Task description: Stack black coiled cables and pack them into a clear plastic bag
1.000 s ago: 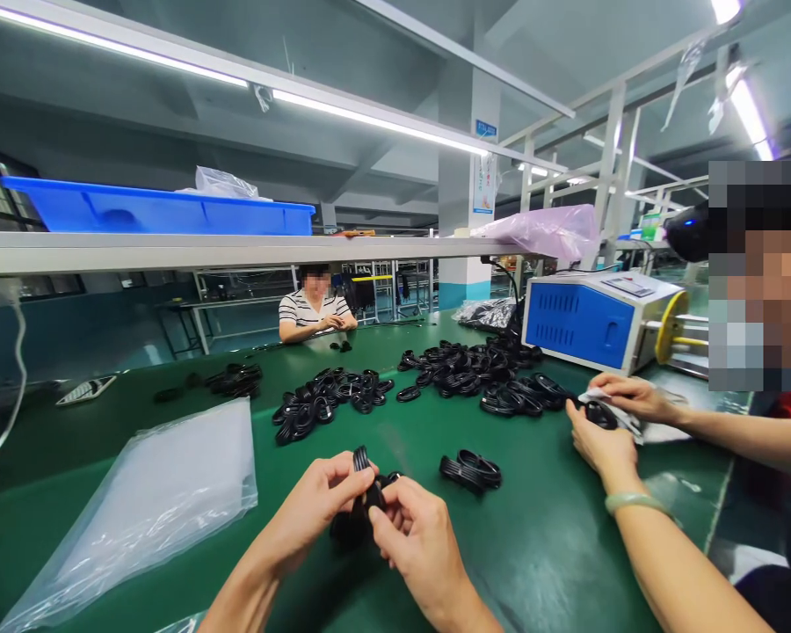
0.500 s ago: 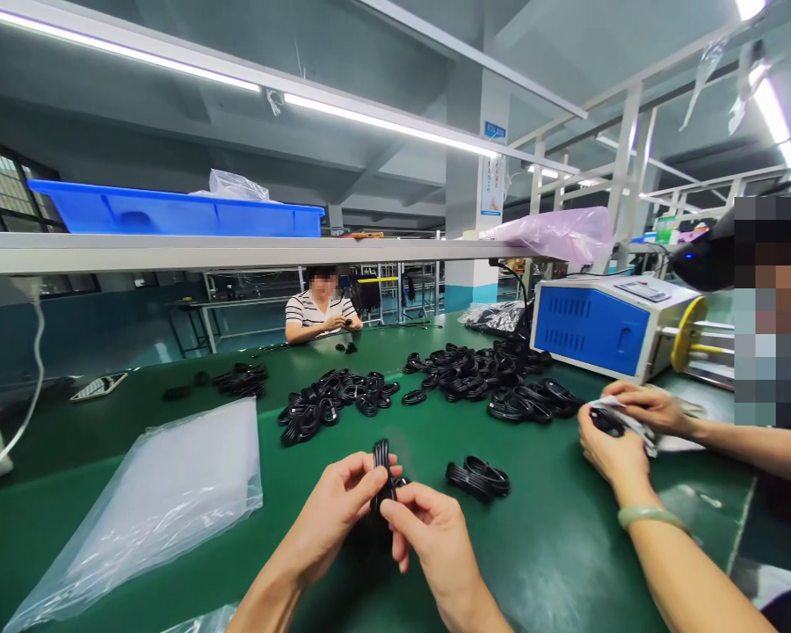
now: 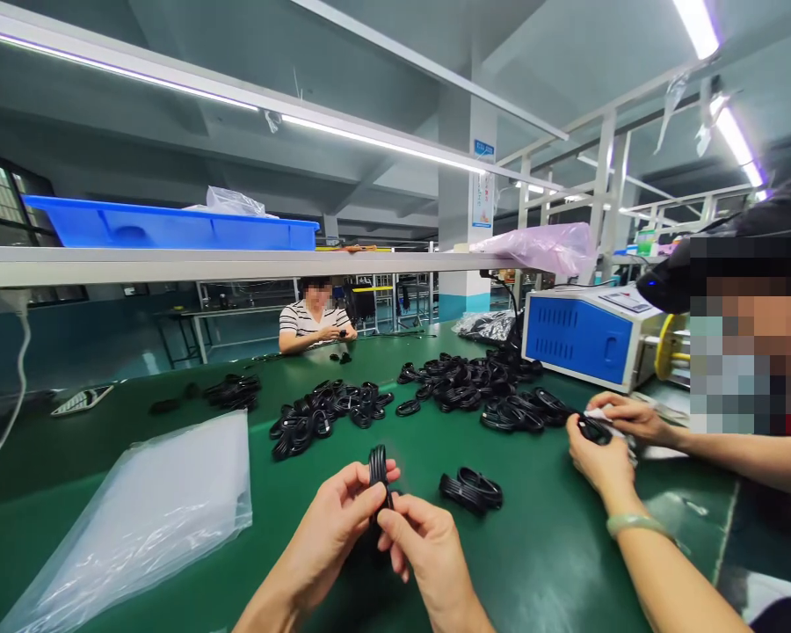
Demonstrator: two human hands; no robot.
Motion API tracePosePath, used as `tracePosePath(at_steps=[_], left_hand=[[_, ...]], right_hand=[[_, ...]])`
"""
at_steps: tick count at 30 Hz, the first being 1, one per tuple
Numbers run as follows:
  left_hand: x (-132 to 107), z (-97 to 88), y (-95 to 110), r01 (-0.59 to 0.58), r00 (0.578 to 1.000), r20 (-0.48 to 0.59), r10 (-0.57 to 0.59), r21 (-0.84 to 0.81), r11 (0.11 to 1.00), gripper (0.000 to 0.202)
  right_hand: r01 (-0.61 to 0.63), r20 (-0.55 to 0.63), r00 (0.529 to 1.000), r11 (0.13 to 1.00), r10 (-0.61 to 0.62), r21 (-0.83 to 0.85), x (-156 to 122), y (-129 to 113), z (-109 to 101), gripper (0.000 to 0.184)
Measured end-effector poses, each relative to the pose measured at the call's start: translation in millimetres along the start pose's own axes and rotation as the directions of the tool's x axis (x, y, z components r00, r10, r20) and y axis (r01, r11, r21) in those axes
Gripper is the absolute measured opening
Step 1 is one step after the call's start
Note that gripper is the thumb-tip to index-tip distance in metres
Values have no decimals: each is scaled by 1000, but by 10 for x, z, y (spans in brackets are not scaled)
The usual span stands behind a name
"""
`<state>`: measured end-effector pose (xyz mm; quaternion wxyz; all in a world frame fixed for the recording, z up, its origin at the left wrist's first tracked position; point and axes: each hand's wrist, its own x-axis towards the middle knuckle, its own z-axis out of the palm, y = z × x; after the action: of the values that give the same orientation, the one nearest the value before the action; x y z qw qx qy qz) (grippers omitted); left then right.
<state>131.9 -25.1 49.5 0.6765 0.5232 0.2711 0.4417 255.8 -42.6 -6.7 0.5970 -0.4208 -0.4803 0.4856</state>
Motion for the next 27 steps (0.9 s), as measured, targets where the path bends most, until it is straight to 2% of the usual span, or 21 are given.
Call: tracePosePath(at_steps=[4,6,8,10,14,21,27], left_hand=[[-10,-119,66,-45,999,26,43,76,996,30],[-14,-189,97,-50,999,18,48,131,990,53],[-18,-230,106,-32,999,40,25,192,981,83],[-18,-232,92,-15,997,79,-5,252,968,100],[-2,-168,39,-37,997,72,12,356,934,89],[18,-89,13,-84,996,59,68,329,941,80],[18,-104,-67,-175,984,54,169,455,873,70]], right_hand=[[-22,35,999,995,19,94,-14,-42,-2,38],[-42,43,998,992,37,122,-15,-50,-6,39],[-53,50,998,990,46,129,-9,-39,-8,41],[-65,64,996,988,57,140,1,-14,-7,42],[-148,100,987,967,129,209,15,43,-10,45],[-223,118,974,904,192,364,-2,60,-6,48],[-230,150,970,913,189,337,-14,22,-2,50]])
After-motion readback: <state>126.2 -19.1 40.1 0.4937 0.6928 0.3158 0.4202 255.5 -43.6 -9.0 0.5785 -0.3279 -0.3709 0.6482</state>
